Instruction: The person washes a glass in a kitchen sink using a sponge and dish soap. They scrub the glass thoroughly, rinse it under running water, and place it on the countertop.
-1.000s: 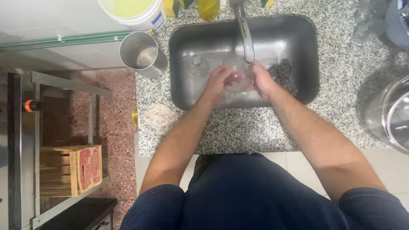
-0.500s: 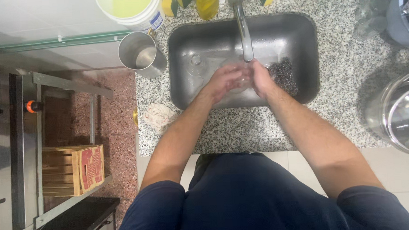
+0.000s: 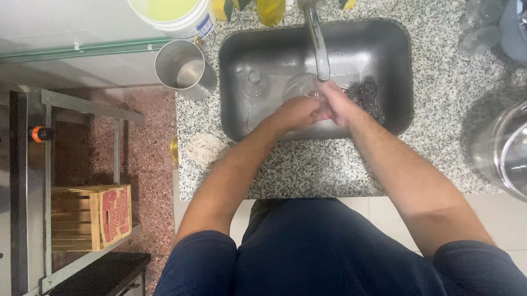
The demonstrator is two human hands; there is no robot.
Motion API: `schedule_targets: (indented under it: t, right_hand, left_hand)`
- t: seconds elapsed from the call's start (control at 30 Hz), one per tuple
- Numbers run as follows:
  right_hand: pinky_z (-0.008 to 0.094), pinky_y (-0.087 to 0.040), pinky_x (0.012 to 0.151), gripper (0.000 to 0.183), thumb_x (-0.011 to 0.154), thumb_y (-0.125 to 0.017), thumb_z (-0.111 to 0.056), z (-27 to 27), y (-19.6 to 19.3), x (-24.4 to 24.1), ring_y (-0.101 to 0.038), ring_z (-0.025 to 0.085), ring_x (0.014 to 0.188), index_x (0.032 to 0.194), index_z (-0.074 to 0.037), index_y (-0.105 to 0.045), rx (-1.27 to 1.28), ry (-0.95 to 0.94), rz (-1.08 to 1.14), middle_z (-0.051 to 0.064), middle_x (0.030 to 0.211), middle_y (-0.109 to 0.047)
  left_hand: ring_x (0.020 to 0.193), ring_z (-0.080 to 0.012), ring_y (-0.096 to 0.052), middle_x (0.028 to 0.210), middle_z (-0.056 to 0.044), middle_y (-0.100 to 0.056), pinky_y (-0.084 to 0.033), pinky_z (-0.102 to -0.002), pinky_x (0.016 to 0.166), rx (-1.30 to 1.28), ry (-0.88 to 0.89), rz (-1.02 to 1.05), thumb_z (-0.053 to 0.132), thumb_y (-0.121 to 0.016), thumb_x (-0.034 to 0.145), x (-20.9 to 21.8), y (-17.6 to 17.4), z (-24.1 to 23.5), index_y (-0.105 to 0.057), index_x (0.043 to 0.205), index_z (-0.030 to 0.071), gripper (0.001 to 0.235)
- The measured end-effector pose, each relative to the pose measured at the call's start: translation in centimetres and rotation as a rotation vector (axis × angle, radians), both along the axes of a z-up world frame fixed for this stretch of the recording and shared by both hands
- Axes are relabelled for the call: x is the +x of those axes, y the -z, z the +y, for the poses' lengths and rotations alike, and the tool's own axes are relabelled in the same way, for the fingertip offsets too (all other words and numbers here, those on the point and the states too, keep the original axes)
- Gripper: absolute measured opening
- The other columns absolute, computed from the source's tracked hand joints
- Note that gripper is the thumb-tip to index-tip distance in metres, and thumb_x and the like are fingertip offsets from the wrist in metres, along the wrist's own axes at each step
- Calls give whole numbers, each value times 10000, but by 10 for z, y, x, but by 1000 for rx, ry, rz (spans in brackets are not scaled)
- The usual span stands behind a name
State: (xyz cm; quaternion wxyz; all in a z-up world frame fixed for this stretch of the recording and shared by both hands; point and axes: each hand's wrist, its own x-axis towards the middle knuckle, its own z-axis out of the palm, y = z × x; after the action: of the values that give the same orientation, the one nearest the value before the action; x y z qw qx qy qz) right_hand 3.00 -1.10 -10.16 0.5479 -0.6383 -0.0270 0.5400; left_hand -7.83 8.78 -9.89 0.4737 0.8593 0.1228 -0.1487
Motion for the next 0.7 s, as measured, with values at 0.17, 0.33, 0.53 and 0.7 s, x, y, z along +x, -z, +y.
schedule_targets:
  t: [0.17,0.33,0.53,0.7]
  right_hand:
    - [474,-643,579,577,893,-783,-424,-3,-18,-12,-738,268,671,1290,-173,-448,50,-7,-91,101,963,-648]
    - [667,-596,784,736,928,-645,-451,-9,-39,-19,-468,480,1310,1526,-123,-370,-128,96,-195,277,1476,-296]
    - [685,-565,867,924,851,-643,-682,-9,-70,-15,-611,503,1217,1548,-157,-340,-160,-53,28,251,1515,-469]
    - [650,-583,852,854,935,-638,-579,-10,-30,8,-603,520,1210,1550,-107,-281,-95,14,-33,318,1470,-435]
  left_hand:
    - [729,-178,-615,759,2,-612,-499,-366,741,199,104,-58,218,-678,942,9,-4,-1,-673,915,126,95]
    - [936,-294,-717,925,-61,-710,-530,-476,877,500,247,-228,249,-653,944,19,-8,4,-655,935,125,125]
    - [978,-230,-730,870,-6,-764,-309,-458,1162,666,514,-257,375,-697,897,13,-64,0,-706,838,230,157]
    - [1060,-312,-715,1038,-86,-758,-505,-497,1014,399,298,-109,297,-632,929,11,-56,4,-678,1004,158,164]
